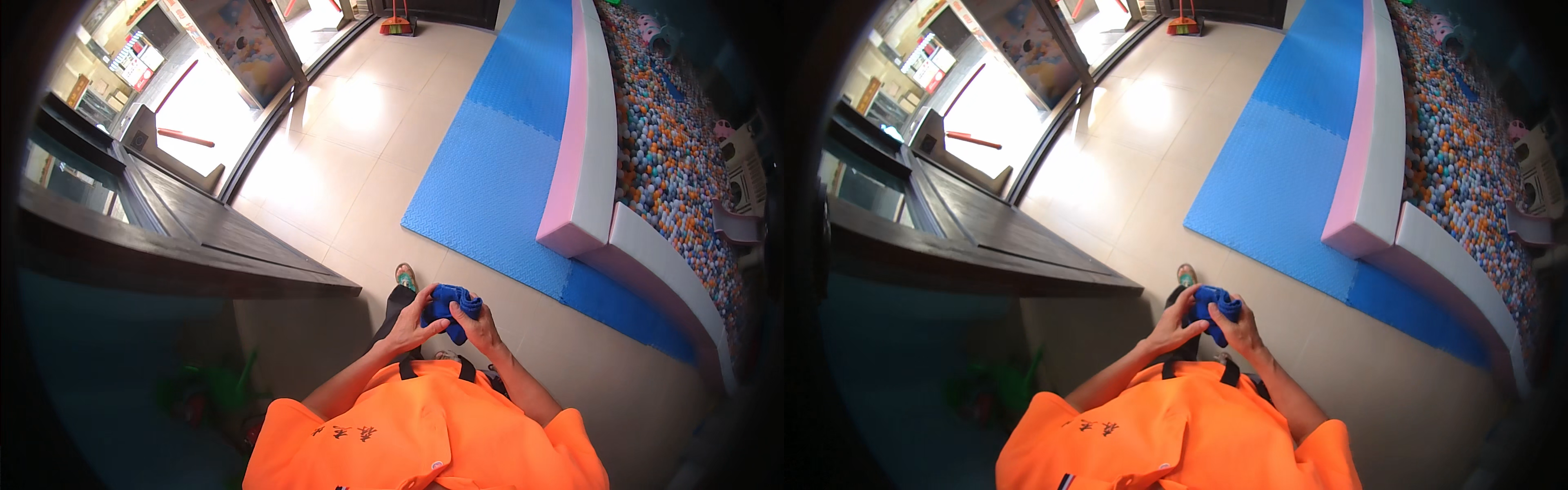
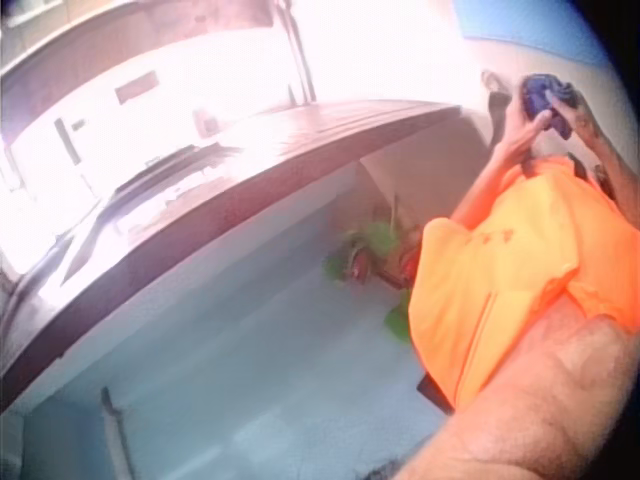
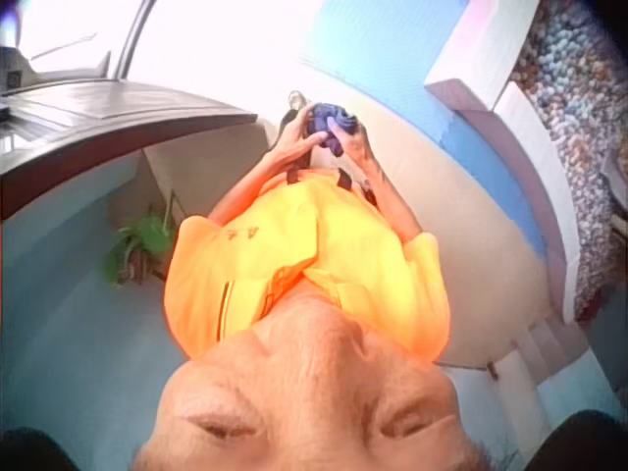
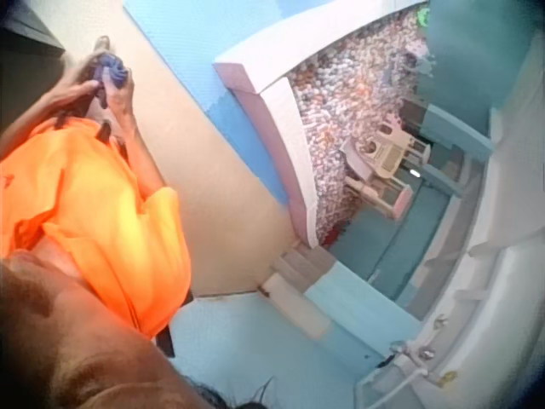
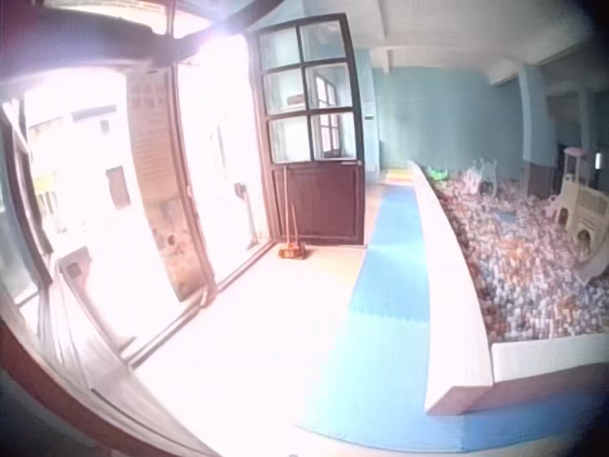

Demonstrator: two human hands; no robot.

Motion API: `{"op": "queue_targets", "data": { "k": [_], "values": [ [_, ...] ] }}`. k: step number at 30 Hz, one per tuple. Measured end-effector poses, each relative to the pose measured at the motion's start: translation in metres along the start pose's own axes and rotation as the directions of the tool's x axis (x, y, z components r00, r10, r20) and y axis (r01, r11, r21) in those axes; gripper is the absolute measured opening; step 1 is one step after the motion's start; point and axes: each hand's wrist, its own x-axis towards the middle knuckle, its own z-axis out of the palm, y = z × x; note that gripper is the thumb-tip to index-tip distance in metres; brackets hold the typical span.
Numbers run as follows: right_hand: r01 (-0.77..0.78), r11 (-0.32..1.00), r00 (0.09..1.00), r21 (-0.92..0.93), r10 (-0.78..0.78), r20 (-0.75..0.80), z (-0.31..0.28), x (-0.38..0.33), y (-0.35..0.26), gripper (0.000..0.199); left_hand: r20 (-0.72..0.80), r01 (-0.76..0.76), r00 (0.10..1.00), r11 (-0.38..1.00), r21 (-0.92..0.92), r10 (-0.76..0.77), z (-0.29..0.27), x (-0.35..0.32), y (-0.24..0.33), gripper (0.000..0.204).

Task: The person cleans a glass door frame using a blue cloth, wiping the metal edges and glass surface. After cleaning, the person puts on sandals and proceeds to sweep the floor with a broom and dustpan.

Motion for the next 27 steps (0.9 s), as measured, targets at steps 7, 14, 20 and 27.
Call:
{"op": "queue_targets", "data": {
  "k": [7,14,20,27],
  "values": [
    [-0.156,0.977,0.983,0.148,0.139,0.119,0.002,0.164,-0.067,0.039,0.093,-0.202,0.978,0.961,0.190,0.187,-0.088,0.177,0.024,0.105],
    [-0.072,0.997,0.874,0.002,0.062,0.482,0.043,0.325,-0.149,0.039,0.005,0.032,0.999,0.942,0.335,-0.036,-0.187,0.295,0.015,0.098],
    [0.036,0.982,0.694,-0.187,0.110,0.712,0.045,0.502,-0.145,0.051,-0.248,0.248,0.947,0.956,0.158,-0.205,-0.260,0.408,-0.016,0.066],
    [0.136,0.980,0.757,-0.148,-0.006,0.654,0.051,0.754,-0.188,0.053,-0.497,0.392,0.769,0.911,-0.130,-0.402,-0.377,0.601,-0.025,0.025]
  ]
}}
